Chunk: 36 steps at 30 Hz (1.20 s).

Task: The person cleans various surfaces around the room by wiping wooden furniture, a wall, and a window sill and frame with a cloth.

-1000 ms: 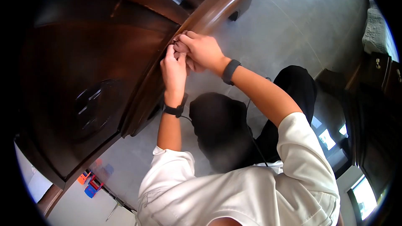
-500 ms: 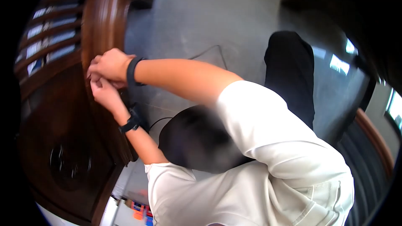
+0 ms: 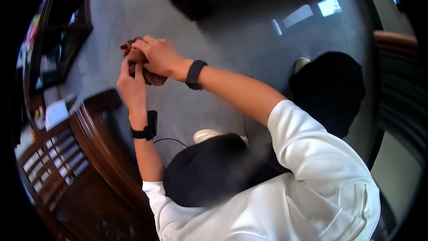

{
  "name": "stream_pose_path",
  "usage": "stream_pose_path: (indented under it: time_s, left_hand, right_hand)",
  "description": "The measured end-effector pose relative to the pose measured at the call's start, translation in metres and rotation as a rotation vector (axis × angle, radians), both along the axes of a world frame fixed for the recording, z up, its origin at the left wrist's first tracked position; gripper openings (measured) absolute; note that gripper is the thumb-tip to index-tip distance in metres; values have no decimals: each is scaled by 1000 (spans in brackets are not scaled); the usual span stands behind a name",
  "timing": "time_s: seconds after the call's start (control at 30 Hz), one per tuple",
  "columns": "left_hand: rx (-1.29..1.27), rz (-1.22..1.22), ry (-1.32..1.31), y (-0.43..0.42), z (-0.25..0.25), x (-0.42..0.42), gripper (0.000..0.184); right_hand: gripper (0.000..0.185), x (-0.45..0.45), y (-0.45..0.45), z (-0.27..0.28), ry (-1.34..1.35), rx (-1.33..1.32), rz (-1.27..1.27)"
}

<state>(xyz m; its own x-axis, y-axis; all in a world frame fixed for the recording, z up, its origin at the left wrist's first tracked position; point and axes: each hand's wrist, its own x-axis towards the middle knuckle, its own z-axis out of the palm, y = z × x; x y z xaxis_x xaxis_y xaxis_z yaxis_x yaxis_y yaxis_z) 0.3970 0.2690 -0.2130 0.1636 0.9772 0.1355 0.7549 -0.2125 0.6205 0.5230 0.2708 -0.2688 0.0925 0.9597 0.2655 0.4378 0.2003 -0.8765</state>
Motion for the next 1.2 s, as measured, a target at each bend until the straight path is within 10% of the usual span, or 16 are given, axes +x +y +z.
stream_pose_path:
  time_s: [0.4, 1.2]
  left_hand:
    - [231, -468, -53, 32, 3, 281, 31]
    - [45, -403, 185, 28, 36, 468, 28]
  right_hand:
    - [54, 258, -23, 24, -120, 151, -666]
    - [40, 450, -37, 55, -147, -120, -503]
